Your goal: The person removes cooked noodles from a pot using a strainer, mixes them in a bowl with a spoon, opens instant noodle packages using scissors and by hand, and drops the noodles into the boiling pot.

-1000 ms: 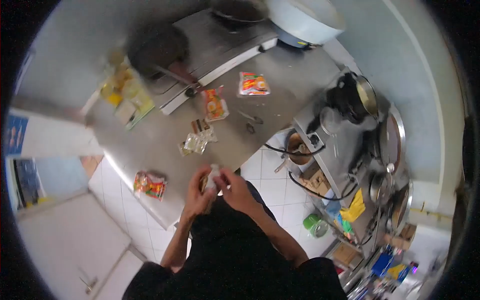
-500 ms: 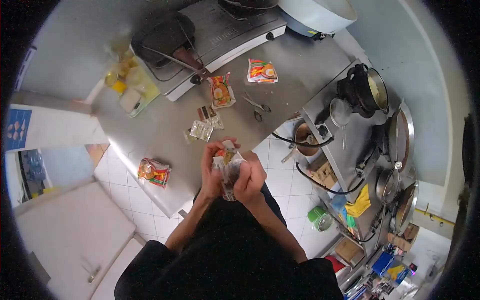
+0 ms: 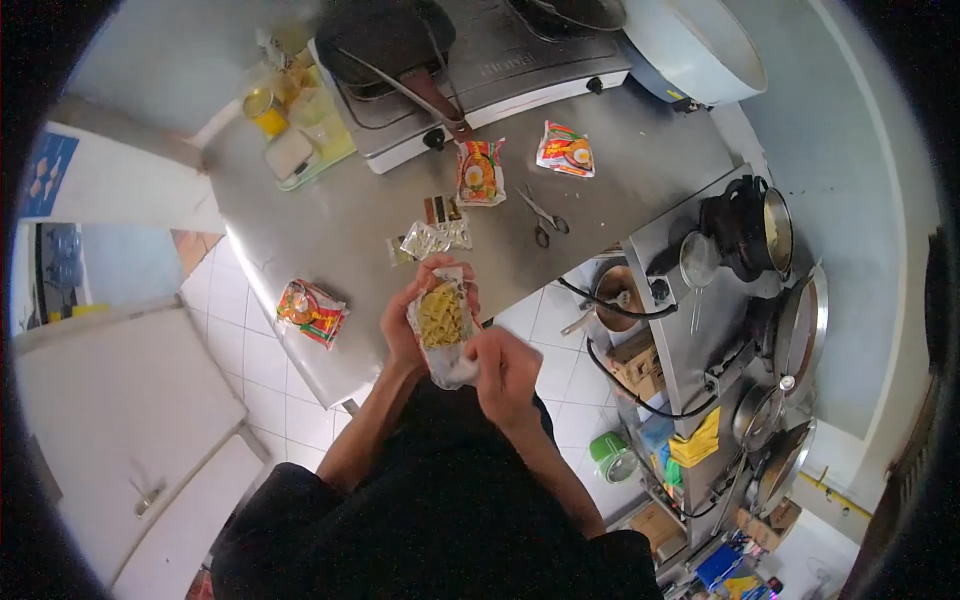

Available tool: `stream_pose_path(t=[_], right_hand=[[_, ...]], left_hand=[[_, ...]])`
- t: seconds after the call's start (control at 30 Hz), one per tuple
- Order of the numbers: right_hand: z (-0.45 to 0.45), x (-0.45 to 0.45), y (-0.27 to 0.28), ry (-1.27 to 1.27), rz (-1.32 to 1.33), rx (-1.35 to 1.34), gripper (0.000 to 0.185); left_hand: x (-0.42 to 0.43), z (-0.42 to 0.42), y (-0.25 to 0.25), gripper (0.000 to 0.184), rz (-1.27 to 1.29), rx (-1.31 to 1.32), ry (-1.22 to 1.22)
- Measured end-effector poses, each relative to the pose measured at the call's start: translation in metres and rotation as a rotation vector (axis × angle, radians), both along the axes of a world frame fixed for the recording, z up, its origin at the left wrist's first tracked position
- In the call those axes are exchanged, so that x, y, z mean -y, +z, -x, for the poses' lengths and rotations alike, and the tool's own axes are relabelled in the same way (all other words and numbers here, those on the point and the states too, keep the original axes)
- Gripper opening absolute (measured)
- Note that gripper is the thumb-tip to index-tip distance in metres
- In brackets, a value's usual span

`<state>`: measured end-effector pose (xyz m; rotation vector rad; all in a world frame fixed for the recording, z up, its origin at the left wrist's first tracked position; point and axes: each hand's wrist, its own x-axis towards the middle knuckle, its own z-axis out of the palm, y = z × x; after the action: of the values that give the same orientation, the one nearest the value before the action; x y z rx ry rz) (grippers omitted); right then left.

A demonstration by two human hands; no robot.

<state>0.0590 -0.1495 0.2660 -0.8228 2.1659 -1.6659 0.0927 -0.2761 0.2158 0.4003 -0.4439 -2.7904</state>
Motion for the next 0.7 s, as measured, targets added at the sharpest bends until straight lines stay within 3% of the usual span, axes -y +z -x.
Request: stream_pose_path(t=[0.03,0.13,0.17,0.3,0.4,0.53,0.7], right_hand=[[0.004,0.004,0.008,-0.08,-0.119,0.104,0.016],[0.027,0.013,0.009,0.122,-0.193,-0.281,0.035],[0.031,0.012,0.011,0.251,-0.251,-0.215,0.046],[0.031,0.011,0.023,0.355,-0.486,-0.3,0.033],[0.032,0.005,0.026,0.499,-0.517,-0.372,0.028],[0.032,-0.003,0.019,0.641,-0.524,-0.191,0.032],[0.034,-0.004,0.02,0.749,-0.479,0.005,0.032]], left_hand=[[0.002,-0.001,0.006,0.059,-0.031,0.025,-0.019],[0.007,-0.004,0.023,0.07,-0.152,0.018,-0.166],[0.012,-0.014,-0.019,0.074,-0.174,-0.261,-0.277],[0.018,-0.02,0.009,0.072,0.086,0.027,-0.466],[0.019,-0.037,-0.022,0.074,0.36,0.214,-0.606],[0.013,-0.045,-0.016,0.081,0.418,0.128,-0.672],[0.009,-0.054,-0.027,0.1,0.295,-0.086,-0.673]])
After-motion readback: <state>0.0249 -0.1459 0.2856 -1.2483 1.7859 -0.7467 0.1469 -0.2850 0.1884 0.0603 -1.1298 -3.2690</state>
